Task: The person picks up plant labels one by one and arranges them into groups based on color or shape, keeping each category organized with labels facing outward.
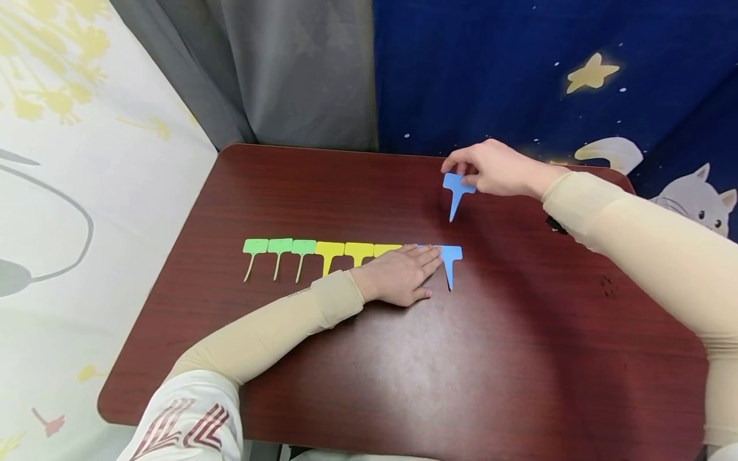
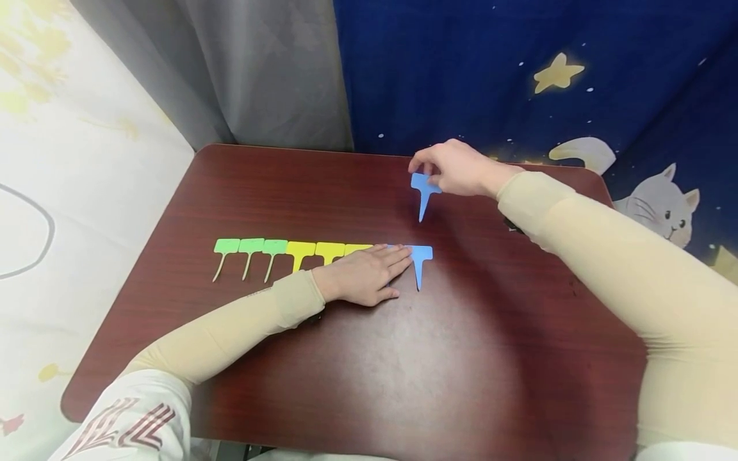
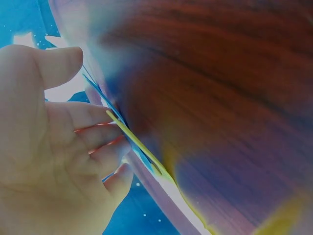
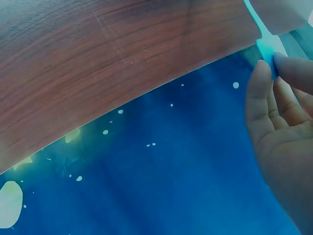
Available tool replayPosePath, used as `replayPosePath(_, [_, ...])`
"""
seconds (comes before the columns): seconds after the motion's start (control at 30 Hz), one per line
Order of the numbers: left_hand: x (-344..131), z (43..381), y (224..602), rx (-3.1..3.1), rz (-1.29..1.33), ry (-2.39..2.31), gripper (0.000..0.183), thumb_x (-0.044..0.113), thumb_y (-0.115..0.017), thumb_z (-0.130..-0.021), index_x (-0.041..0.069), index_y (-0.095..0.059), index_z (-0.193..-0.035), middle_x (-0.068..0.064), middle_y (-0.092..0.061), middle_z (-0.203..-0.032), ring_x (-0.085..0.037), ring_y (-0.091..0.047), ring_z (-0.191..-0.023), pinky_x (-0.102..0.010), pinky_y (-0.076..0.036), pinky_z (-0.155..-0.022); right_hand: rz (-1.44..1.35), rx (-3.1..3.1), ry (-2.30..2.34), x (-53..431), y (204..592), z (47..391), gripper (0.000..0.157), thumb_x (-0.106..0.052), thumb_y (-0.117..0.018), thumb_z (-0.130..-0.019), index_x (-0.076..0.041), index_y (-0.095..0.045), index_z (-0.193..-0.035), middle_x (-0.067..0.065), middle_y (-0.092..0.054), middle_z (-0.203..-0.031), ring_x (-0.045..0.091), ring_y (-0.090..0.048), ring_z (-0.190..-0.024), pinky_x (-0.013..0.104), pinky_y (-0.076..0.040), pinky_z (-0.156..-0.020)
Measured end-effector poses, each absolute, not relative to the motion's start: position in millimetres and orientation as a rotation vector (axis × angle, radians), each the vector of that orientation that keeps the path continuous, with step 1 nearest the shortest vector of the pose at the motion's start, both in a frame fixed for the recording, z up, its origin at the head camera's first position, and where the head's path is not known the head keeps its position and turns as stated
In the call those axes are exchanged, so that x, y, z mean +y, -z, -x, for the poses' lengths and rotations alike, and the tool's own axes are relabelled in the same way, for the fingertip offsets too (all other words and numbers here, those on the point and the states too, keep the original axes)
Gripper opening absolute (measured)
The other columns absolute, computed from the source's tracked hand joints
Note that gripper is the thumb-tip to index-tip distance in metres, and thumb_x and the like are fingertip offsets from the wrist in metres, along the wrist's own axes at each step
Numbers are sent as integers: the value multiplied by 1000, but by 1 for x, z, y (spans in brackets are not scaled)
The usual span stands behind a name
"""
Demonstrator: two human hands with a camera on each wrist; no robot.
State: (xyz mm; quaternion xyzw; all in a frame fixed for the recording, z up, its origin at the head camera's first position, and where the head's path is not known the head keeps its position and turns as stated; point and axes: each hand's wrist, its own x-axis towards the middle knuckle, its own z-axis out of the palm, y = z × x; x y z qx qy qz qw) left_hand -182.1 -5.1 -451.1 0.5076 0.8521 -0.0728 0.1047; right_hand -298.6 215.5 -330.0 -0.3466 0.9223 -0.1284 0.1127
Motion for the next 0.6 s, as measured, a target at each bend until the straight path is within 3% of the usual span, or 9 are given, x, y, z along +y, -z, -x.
replayPosePath(0.27, [-6,181,450,2505,-1474,203,70,52,-30,-93,9,-15,-146,-7,-8,-151,-21,-7,-137,-39,-10,-109,1013,2614,325,224,335,285,34,-3,-61,-84,-24,-61,-110,-3,-62,-87,10,-57,-74,28,-47,-68])
replayPosePath(0.6, [-7,180,450,2502,-1471,186,70,52,-30,-93,9,-15,-146,-7,-7,-151,-21,-6,-137,-39,-11,-109,971,2560,379,243,351,264,32,-5,-66,-81,-24,-62,-107,-5,-63,-84,8,-57,-73,27,-47,-66])
